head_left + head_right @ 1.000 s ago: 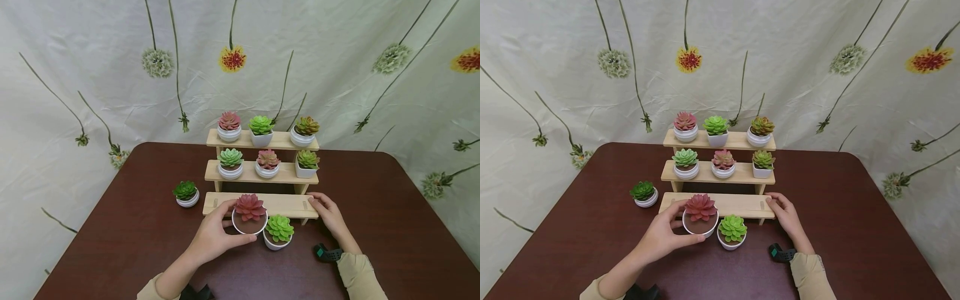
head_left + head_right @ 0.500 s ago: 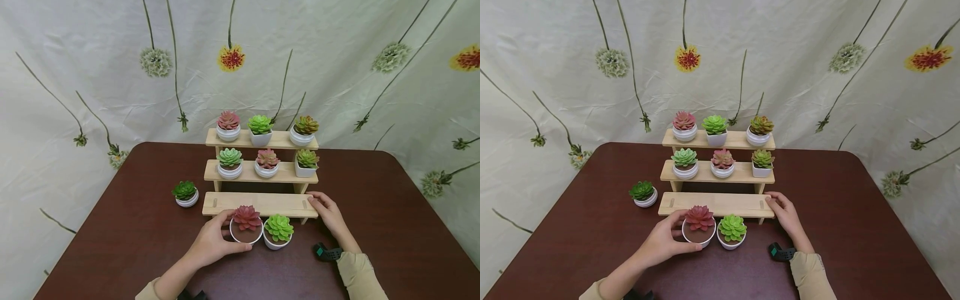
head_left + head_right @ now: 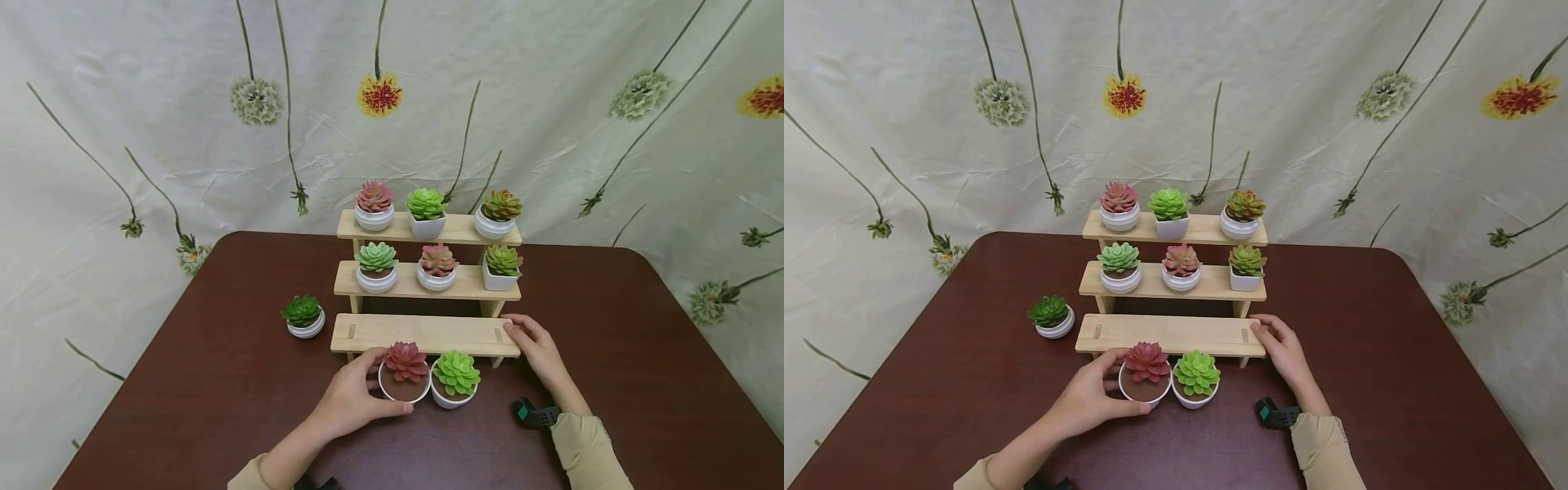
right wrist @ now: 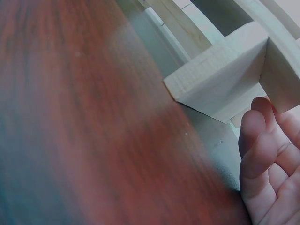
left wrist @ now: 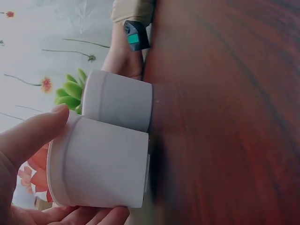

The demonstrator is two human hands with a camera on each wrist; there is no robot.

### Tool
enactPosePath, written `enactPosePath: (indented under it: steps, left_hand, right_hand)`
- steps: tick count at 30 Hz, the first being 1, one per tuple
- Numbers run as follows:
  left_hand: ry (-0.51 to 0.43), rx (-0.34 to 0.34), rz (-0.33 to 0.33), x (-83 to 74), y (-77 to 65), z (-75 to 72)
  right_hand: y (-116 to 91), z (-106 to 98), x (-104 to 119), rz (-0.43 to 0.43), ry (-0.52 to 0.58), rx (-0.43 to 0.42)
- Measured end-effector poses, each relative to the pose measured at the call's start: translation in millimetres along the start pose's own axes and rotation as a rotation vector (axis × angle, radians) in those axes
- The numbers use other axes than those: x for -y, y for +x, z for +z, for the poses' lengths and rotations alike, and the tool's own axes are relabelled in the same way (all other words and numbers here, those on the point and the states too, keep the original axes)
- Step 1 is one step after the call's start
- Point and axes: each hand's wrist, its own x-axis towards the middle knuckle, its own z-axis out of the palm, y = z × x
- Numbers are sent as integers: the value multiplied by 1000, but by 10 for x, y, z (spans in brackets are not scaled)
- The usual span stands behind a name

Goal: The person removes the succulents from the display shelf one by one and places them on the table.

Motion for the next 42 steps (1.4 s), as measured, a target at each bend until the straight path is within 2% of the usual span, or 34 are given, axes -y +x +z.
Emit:
enactPosePath:
  steps: [5, 13, 18, 23, 29, 31, 35, 42]
  left_hand:
    - [-12, -4, 17, 40, 15, 26]
    - [-24, -15, 1, 63, 24, 24]
    - [-16, 9, -7, 55, 24, 30]
    - [49, 36, -10, 11, 14, -7]
    - [169, 50, -4, -114, 30, -142]
    - [181, 47, -3, -152, 41, -190]
    - [145, 5, -6, -212, 70, -283]
    - [17, -162, 39, -267, 181, -461]
  right_hand:
    - [-1, -3, -2, -2, -10, 2]
    - [-7, -1, -5, 19, -29, 0]
    - [-9, -2, -4, 11, -21, 1]
    - [-10, 0, 4, 1, -20, 2]
    - [-11, 9, 7, -8, -6, -1]
    - [-13, 12, 6, -9, 1, 1]
    - [-16, 10, 6, -7, 14, 0]
    - [-12, -2, 18, -7, 11, 3]
